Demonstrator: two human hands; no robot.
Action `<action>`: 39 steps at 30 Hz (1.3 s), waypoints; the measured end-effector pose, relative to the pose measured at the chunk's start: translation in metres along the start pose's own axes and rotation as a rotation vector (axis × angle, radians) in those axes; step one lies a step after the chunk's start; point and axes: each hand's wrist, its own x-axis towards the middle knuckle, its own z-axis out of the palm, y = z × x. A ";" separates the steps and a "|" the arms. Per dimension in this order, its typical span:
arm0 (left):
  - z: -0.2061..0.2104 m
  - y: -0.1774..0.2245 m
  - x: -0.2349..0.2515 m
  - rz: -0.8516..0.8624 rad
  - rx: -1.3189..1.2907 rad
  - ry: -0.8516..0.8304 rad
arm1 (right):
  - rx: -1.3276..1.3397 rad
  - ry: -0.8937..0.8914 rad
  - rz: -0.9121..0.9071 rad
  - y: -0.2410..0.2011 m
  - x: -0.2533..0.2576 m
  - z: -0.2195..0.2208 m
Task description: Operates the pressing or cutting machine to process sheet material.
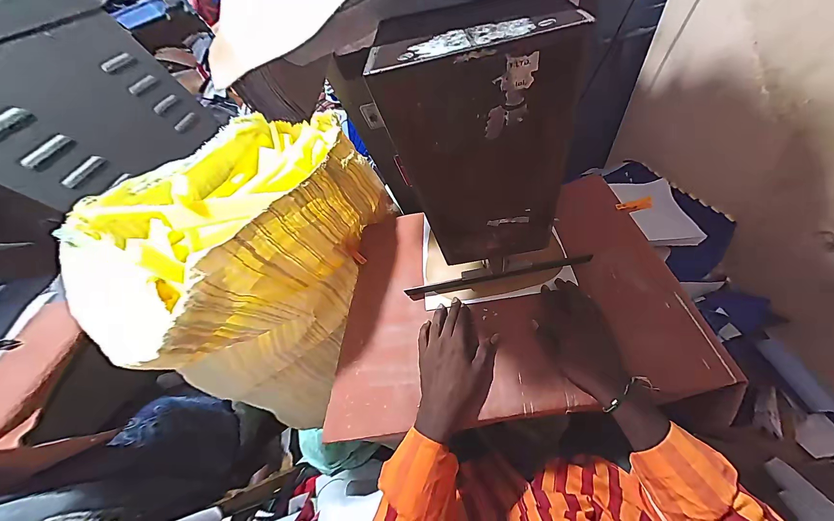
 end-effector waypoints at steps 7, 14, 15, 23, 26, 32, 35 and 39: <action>-0.001 0.000 0.000 0.003 -0.005 -0.011 | -0.017 -0.001 -0.004 -0.001 0.000 -0.002; 0.000 -0.001 0.001 0.008 -0.008 -0.003 | -0.040 -0.038 0.006 -0.002 0.003 -0.002; 0.001 -0.001 0.001 0.008 -0.007 -0.002 | -0.045 -0.039 0.007 -0.002 0.003 -0.002; 0.006 -0.005 0.000 0.026 -0.035 0.056 | -0.023 0.006 -0.006 -0.002 0.002 0.001; 0.011 -0.006 0.001 0.027 -0.038 0.073 | -0.019 0.025 -0.001 -0.001 0.002 0.002; 0.006 -0.002 -0.003 0.025 -0.031 0.069 | 0.010 -0.046 0.019 -0.003 0.001 -0.003; 0.006 -0.003 -0.002 0.028 -0.021 0.068 | 0.007 -0.054 0.023 -0.004 0.001 -0.004; 0.006 -0.002 -0.002 0.020 -0.034 0.067 | 0.005 -0.064 0.026 -0.004 0.002 -0.004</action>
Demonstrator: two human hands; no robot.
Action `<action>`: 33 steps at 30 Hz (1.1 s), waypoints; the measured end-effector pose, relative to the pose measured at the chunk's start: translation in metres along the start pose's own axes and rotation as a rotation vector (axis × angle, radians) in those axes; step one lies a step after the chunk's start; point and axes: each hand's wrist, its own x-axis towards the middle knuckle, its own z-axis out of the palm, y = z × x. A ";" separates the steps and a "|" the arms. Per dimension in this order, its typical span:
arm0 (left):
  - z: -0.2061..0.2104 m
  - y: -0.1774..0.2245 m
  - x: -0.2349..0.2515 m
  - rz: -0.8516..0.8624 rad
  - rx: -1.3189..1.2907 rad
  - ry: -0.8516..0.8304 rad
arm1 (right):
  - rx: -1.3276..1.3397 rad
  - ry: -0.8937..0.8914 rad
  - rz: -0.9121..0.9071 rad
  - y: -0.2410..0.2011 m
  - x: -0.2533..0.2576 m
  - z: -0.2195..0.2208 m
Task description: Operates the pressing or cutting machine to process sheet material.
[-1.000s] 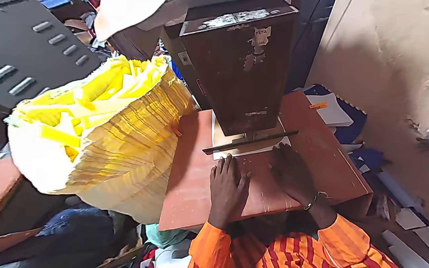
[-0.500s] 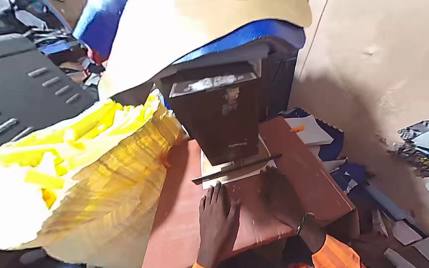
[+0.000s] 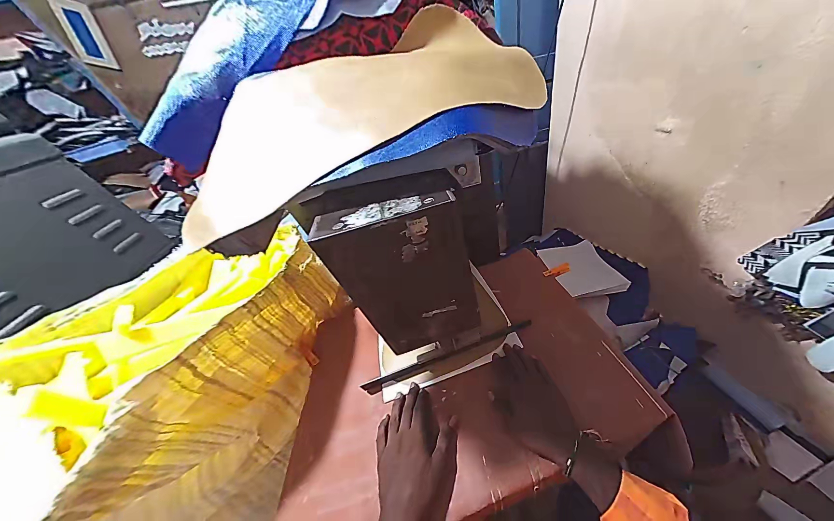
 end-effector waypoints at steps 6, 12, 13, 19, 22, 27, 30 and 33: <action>0.000 -0.002 0.001 0.000 0.011 -0.026 | -0.006 -0.003 -0.010 0.000 -0.001 -0.003; 0.000 -0.002 0.001 0.000 0.012 -0.018 | -0.002 0.006 -0.013 0.001 0.000 -0.001; 0.000 -0.002 0.002 -0.001 0.014 -0.019 | -0.005 0.015 -0.014 0.001 0.000 -0.001; -0.002 -0.001 0.000 0.005 -0.003 -0.028 | -0.020 0.042 -0.023 0.002 -0.002 0.003; -0.002 -0.002 0.002 0.000 0.001 -0.023 | -0.020 0.032 -0.017 0.001 0.001 0.001; 0.001 0.000 0.001 -0.001 -0.014 -0.025 | -0.012 0.031 -0.012 0.004 0.001 0.001; -0.003 -0.001 -0.001 -0.013 -0.006 -0.033 | 0.006 0.041 -0.030 0.001 0.000 0.004; -0.002 -0.005 0.000 -0.001 -0.015 -0.009 | 0.018 0.036 -0.031 0.000 0.001 0.001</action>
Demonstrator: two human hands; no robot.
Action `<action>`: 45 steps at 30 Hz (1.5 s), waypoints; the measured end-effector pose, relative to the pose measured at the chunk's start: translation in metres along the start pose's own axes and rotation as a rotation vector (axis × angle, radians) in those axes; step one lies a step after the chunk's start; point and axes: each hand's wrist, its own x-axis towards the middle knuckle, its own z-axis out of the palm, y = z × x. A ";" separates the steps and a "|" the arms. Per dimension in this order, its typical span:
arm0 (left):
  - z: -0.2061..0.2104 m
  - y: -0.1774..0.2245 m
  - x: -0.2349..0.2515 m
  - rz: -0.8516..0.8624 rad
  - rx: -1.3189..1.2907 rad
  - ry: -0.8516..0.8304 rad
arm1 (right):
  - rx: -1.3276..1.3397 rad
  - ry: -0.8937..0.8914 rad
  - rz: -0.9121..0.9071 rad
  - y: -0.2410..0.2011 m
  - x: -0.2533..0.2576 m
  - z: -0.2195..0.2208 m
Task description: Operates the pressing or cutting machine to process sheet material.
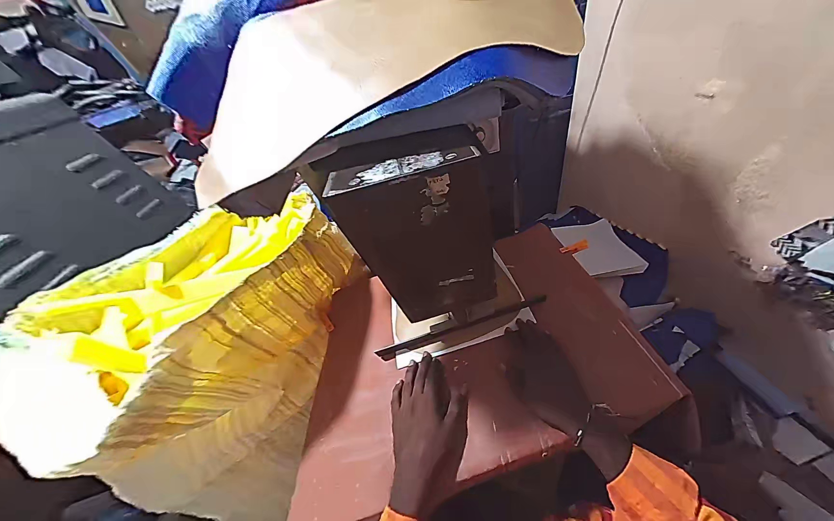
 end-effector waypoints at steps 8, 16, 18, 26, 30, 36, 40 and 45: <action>-0.009 0.006 -0.003 -0.031 -0.032 -0.018 | 0.018 0.009 0.013 -0.011 -0.003 -0.011; 0.000 0.012 0.005 -0.034 0.000 -0.083 | -0.085 0.064 -0.024 0.008 0.001 -0.003; -0.007 0.006 0.001 -0.053 0.005 -0.104 | -0.056 0.038 -0.031 -0.001 0.000 0.000; -0.005 0.011 0.003 -0.051 0.027 -0.098 | -0.015 0.028 -0.001 0.002 -0.001 -0.006; -0.007 0.007 0.005 -0.062 0.047 -0.140 | -0.042 0.010 -0.018 -0.001 0.000 -0.004; -0.007 0.008 0.007 -0.073 0.041 -0.154 | -0.076 0.000 -0.009 0.001 0.003 -0.002; -0.009 0.005 -0.007 0.091 -0.112 0.165 | 0.114 0.174 -0.022 -0.001 -0.011 -0.010; -0.013 0.000 -0.140 0.402 -0.220 0.386 | 0.404 0.467 -0.401 0.023 -0.162 0.006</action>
